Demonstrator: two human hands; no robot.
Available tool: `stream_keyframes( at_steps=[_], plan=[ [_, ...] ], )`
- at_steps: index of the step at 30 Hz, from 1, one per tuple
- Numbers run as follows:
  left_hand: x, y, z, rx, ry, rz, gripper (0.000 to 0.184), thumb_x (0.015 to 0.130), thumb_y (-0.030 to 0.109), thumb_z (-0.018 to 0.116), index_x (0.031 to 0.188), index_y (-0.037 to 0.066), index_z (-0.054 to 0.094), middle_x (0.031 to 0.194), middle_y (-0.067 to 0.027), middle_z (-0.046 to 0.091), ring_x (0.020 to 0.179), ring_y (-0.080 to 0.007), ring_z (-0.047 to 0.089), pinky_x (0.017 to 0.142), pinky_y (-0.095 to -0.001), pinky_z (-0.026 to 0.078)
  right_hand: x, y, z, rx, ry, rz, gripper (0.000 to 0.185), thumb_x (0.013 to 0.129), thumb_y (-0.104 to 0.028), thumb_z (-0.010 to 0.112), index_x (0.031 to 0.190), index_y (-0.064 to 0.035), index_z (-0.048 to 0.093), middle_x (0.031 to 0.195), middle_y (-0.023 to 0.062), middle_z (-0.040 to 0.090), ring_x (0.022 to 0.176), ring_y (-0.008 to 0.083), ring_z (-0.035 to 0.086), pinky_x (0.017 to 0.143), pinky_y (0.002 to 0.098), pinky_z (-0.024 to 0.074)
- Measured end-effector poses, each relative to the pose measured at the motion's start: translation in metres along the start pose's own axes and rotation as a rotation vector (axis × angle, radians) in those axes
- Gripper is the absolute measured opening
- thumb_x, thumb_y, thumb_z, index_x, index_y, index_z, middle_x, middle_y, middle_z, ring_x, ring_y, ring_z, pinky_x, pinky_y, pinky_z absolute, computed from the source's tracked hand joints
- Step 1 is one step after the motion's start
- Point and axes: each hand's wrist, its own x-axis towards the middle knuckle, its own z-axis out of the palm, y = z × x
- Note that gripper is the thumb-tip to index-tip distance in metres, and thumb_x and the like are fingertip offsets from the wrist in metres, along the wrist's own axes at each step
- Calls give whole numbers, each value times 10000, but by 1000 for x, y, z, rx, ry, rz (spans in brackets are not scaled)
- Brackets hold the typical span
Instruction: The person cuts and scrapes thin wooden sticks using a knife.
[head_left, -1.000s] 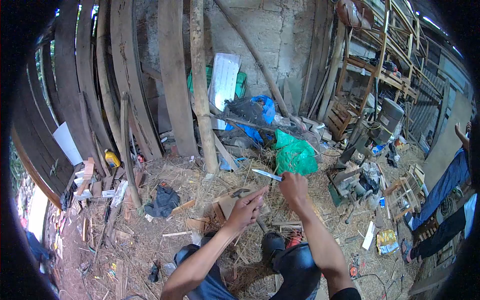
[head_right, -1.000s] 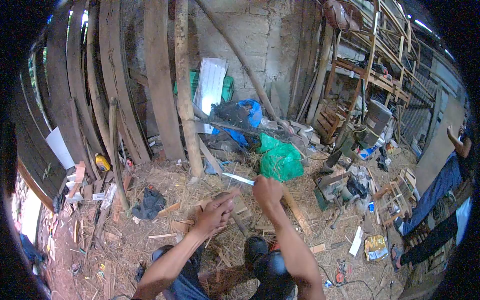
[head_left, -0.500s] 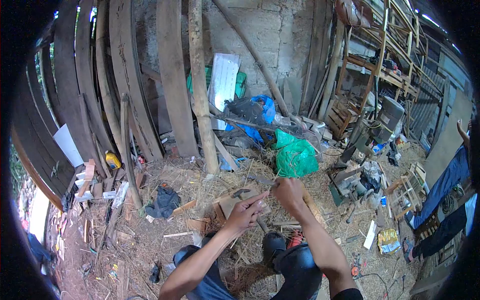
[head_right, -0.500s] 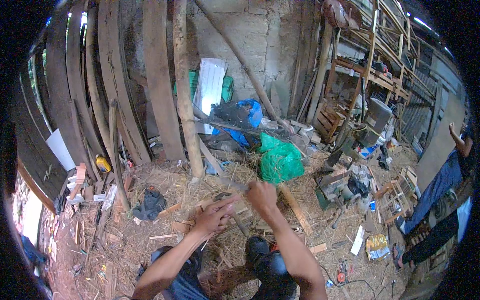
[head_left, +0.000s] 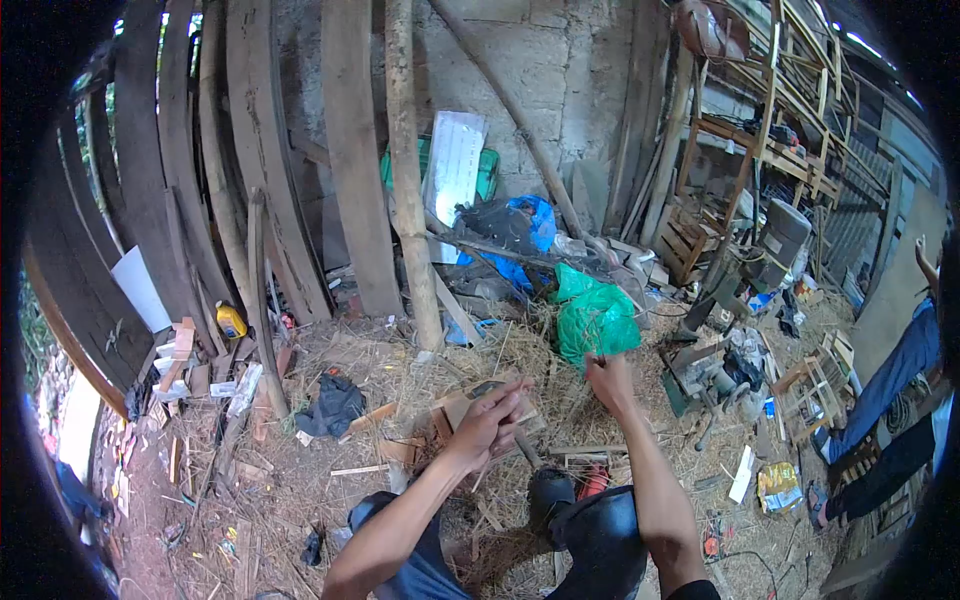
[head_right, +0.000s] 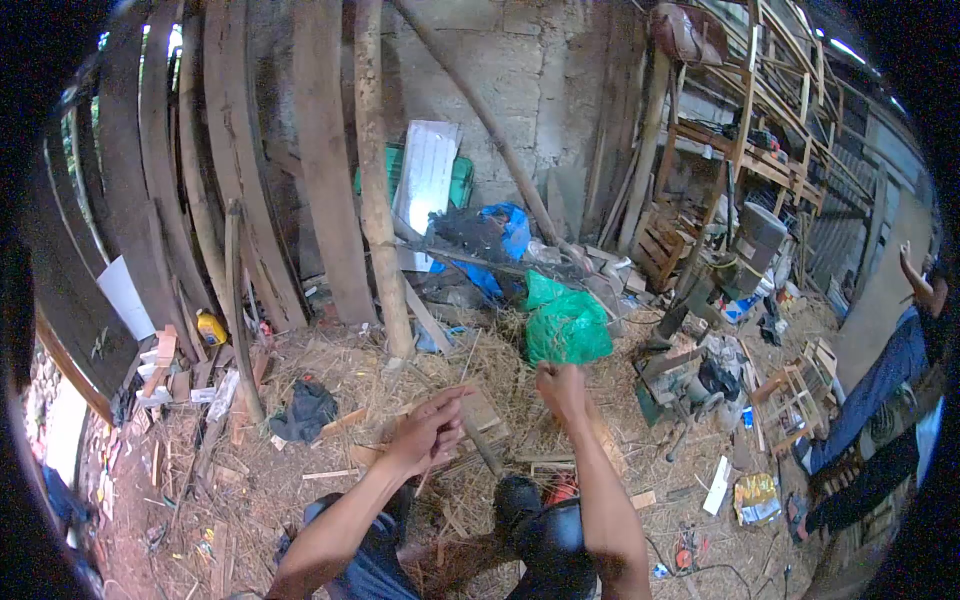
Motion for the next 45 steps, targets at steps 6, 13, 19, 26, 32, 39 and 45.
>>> stream_keyframes(
  at_steps=[6,13,19,26,32,39,45],
  plan=[
    [40,-12,-26,-95,154,315,127,963,170,475,1046,82,514,911,-20,535,845,-126,526,813,-315,447,-50,-70,-4,601,-515,-89,292,842,-240,658,991,11,668,819,36,664,773,84,581,685,262,448],
    [43,-14,-32,3,359,460,141,944,145,518,1040,44,541,926,-45,569,857,-156,554,811,-327,478,-54,-72,17,600,-687,-237,184,839,-131,663,931,28,663,851,60,688,775,125,622,767,290,481],
    [19,31,-47,335,533,626,165,899,138,596,997,6,610,819,-48,615,701,-118,557,673,-257,464,-35,-70,-5,178,-298,-409,95,800,-37,618,871,-49,680,821,131,658,748,307,641,678,350,477],
    [-12,53,-40,534,369,346,196,860,89,621,1017,-27,640,850,-76,645,688,-119,573,630,-245,471,-13,-74,-22,-6,68,-644,145,804,-32,598,921,-83,666,1034,66,587,783,313,616,638,438,469],
    [-32,60,5,877,-39,5,236,859,106,622,1073,9,639,894,-63,652,744,-133,622,636,-260,500,-23,-122,-66,-92,110,-699,185,799,-42,598,957,-118,658,1146,65,535,714,327,618,565,434,480],
    [-40,47,35,538,161,245,239,856,80,626,1070,-27,614,898,-74,651,733,-128,619,632,-255,495,-66,-101,-75,-88,-11,-566,182,784,-101,619,959,-111,665,774,158,639,625,365,608,551,452,481],
    [-64,42,74,596,100,259,222,863,71,618,1062,-25,616,860,-61,641,701,-123,603,603,-244,480,-114,-104,-73,-129,17,-580,151,786,-237,619,806,-108,694,595,176,598,551,367,599,523,450,482]
  ],
)
